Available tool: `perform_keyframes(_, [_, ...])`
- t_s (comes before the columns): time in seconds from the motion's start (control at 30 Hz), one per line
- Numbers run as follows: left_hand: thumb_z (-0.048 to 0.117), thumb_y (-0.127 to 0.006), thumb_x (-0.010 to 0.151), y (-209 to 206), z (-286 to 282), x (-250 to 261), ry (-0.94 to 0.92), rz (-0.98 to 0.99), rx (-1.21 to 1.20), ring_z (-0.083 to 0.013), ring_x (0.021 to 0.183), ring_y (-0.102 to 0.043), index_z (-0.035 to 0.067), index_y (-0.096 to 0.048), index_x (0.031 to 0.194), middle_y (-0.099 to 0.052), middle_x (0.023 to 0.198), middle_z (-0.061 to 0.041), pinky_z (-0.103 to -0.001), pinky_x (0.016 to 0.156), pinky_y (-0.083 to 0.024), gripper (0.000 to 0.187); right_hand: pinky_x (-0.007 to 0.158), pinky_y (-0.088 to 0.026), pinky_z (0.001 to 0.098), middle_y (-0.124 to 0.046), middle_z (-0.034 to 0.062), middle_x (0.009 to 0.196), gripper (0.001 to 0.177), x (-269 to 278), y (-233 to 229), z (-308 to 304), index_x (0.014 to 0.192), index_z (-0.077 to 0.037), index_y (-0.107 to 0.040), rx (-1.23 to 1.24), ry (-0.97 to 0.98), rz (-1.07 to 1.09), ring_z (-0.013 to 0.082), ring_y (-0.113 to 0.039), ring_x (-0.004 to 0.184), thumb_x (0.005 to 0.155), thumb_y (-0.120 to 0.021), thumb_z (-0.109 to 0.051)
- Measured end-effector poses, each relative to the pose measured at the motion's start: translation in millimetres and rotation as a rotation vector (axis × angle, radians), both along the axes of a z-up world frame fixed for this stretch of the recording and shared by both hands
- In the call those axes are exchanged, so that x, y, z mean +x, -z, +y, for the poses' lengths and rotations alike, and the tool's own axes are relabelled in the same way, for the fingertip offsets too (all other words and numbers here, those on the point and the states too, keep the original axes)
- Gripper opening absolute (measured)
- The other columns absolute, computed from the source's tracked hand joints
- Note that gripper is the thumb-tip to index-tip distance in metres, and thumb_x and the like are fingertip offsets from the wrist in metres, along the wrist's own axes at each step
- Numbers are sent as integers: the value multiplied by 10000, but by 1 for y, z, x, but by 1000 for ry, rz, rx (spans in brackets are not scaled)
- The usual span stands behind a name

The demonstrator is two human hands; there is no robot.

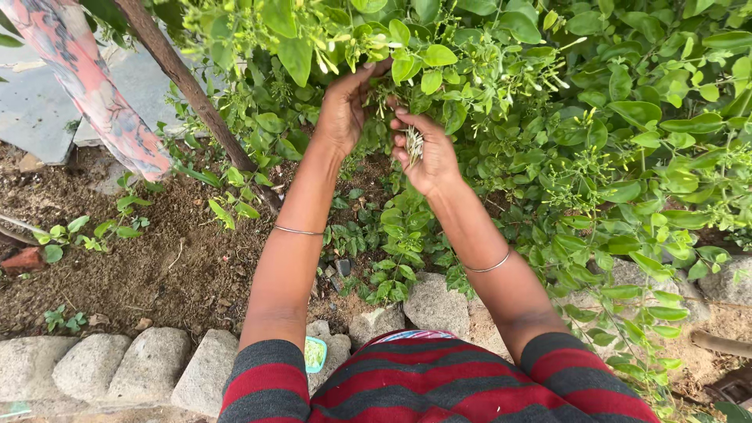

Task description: The person picks white flowers from a green bush by hand and collects them in their palm.

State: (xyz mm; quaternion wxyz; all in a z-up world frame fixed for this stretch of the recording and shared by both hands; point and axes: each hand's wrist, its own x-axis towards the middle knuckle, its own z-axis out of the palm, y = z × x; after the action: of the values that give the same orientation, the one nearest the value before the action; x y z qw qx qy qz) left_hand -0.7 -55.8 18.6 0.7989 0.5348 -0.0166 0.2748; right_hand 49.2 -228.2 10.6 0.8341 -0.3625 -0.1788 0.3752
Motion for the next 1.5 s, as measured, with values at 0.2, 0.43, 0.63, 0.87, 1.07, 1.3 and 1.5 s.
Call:
perform_keyframes(0.2, [507, -672, 883, 0, -2, 3, 18, -8, -29, -304, 1349, -512, 121, -594, 1405, -586, 1454, -146, -498, 1119, -397, 654, 425, -380, 229, -657, 45, 818, 214, 11, 12, 18, 954, -51, -661, 50, 197, -40, 95, -529, 582, 822, -817, -111])
perform_keyframes(0.43, [474, -689, 934, -4, -10, 0, 20, -74, 42, -294, 1255, -583, 19, -664, 1345, -671, 1334, -178, -465, 1111, -421, 614, 385, -346, 221, -691, 63, 814, 429, 5, 13, 29, 813, -167, -479, 58, 346, -103, 77, -485, 553, 733, -899, -137])
perform_keyframes(0.63, [479, -660, 924, -17, -19, -9, -63, -15, 119, -200, 1215, -606, 32, -706, 1274, -719, 1264, -105, -374, 1059, -424, 569, 389, -374, 252, -636, 74, 778, 339, 11, 17, 28, 828, -113, -526, 88, 299, -52, 112, -535, 556, 797, -863, -135])
perform_keyframes(0.87, [464, -661, 936, -10, -14, -11, -4, -20, 67, -259, 1051, -648, 19, -715, 1217, -729, 1112, -126, -450, 939, -519, 528, 395, -378, 228, -634, 41, 790, 313, 12, 20, 15, 1077, -33, -715, 40, 171, 17, 85, -509, 532, 827, -786, -208])
perform_keyframes(1.07, [426, -704, 883, 2, -9, 2, -40, -47, 8, -218, 1192, -595, 46, -679, 1244, -676, 1258, -101, -439, 944, -504, 524, 403, -359, 197, -597, -21, 778, 276, 6, 22, -5, 1085, -53, -705, -6, 107, 13, 40, -485, 535, 854, -794, -176])
perform_keyframes(1.3, [417, -704, 933, -48, -46, -35, -488, 333, 462, -313, 888, -623, 83, -716, 1259, -750, 1012, -157, -407, 807, -462, 467, 411, -390, 207, -613, 5, 783, 200, -3, 34, -40, 1007, -51, -654, -3, 42, 61, 58, -510, 544, 909, -755, -192])
perform_keyframes(1.5, [309, -739, 1042, -67, -68, -46, -888, -215, 984, -178, 997, -601, 15, -717, 1205, -742, 1070, -94, -340, 899, -463, 336, 402, -378, 210, -618, 12, 789, 184, -2, 42, -52, 1006, -36, -659, 4, -7, 108, 65, -517, 563, 902, -740, -165])
